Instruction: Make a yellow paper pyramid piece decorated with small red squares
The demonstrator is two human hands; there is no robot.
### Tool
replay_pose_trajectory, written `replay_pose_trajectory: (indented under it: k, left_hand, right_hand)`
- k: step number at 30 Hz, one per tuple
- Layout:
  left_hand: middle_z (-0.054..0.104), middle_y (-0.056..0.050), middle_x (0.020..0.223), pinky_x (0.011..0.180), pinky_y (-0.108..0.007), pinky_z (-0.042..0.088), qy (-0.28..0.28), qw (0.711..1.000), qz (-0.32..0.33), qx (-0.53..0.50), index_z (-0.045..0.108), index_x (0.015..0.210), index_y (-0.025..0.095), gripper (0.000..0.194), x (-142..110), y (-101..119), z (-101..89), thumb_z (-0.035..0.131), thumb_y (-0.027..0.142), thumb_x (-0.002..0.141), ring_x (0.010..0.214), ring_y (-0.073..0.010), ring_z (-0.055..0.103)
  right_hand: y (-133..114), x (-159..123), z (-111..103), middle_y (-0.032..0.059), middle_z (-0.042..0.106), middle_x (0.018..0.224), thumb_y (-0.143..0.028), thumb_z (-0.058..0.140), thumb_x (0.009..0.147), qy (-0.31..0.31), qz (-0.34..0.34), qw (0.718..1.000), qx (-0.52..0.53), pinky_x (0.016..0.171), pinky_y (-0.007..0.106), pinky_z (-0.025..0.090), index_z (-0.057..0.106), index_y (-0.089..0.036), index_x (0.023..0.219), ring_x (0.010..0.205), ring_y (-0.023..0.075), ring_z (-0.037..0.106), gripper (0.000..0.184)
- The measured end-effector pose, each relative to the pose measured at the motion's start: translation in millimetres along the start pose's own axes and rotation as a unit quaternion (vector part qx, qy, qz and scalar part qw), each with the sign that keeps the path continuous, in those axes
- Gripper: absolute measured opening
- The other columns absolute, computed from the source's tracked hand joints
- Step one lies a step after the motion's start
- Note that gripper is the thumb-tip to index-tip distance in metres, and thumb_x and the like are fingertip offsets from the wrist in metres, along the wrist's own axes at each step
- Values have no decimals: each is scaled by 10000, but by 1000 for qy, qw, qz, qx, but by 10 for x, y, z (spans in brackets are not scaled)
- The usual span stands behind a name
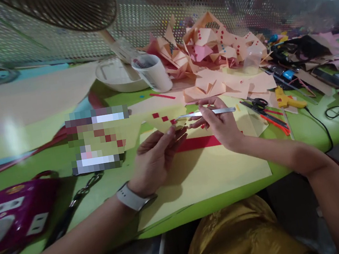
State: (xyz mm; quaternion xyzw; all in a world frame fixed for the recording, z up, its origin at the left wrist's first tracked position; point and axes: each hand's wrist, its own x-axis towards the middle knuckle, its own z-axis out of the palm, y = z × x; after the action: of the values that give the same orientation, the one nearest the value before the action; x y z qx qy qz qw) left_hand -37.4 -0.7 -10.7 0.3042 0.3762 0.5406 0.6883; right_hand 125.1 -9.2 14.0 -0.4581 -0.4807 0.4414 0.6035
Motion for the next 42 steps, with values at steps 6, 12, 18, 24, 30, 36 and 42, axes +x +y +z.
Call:
replay_pose_trajectory:
  k: [6,12,18,24,30,36,42]
  left_hand:
    - [780,-13,815,854,-359,605,10,1000,3,6,591,568,192,351,21,3,-5,909,339,576,834,-213,757]
    - [761,-15,765,811,-354,613,8,1000,3,23,668,641,197,269,42,6,-14,895,335,599,823,-215,751]
    - [755,-15,768,796,-345,613,6,999,9,36,706,684,201,270,41,42,0,896,363,583,788,-203,743]
    - [716,11,704,766,-290,609,-10,999,-10,43,724,691,184,307,-7,51,15,918,382,558,698,-149,711]
    - [670,17,633,739,-294,606,-12,998,-10,59,680,628,183,316,2,38,-11,912,389,570,720,-170,717]
    - [696,6,664,739,-301,614,-15,999,-12,51,704,646,188,301,12,31,-16,915,386,561,723,-175,721]
    - [696,9,659,770,-314,625,-14,999,-12,38,722,664,187,309,9,34,0,925,385,543,724,-182,727]
  right_hand:
    - [-6,-32,16,-52,653,682,-534,620,868,-2,0,1000,-4,551,227,463,485,-236,1032,599,108,684,365]
    - [-4,-47,14,-58,656,668,-524,625,863,-9,-1,1000,8,544,225,460,486,-239,983,550,95,665,340]
    - [-28,-3,-35,-70,627,611,-509,614,869,15,2,1000,9,489,211,438,472,-229,939,515,94,648,322]
    - [-72,30,-65,-68,634,627,-471,620,872,15,-4,1000,11,490,200,434,492,-219,943,492,80,639,291]
    - [-83,14,-55,-78,598,594,-501,623,861,-1,-8,1000,-7,494,209,437,496,-221,944,498,91,641,318]
    - [-100,-8,-62,-69,583,586,-526,604,878,-9,-8,1000,-29,512,227,454,518,-225,963,552,109,660,324]
    - [-48,-22,-55,-71,596,604,-527,638,857,-7,-24,1000,-6,523,226,463,501,-232,956,541,103,657,340]
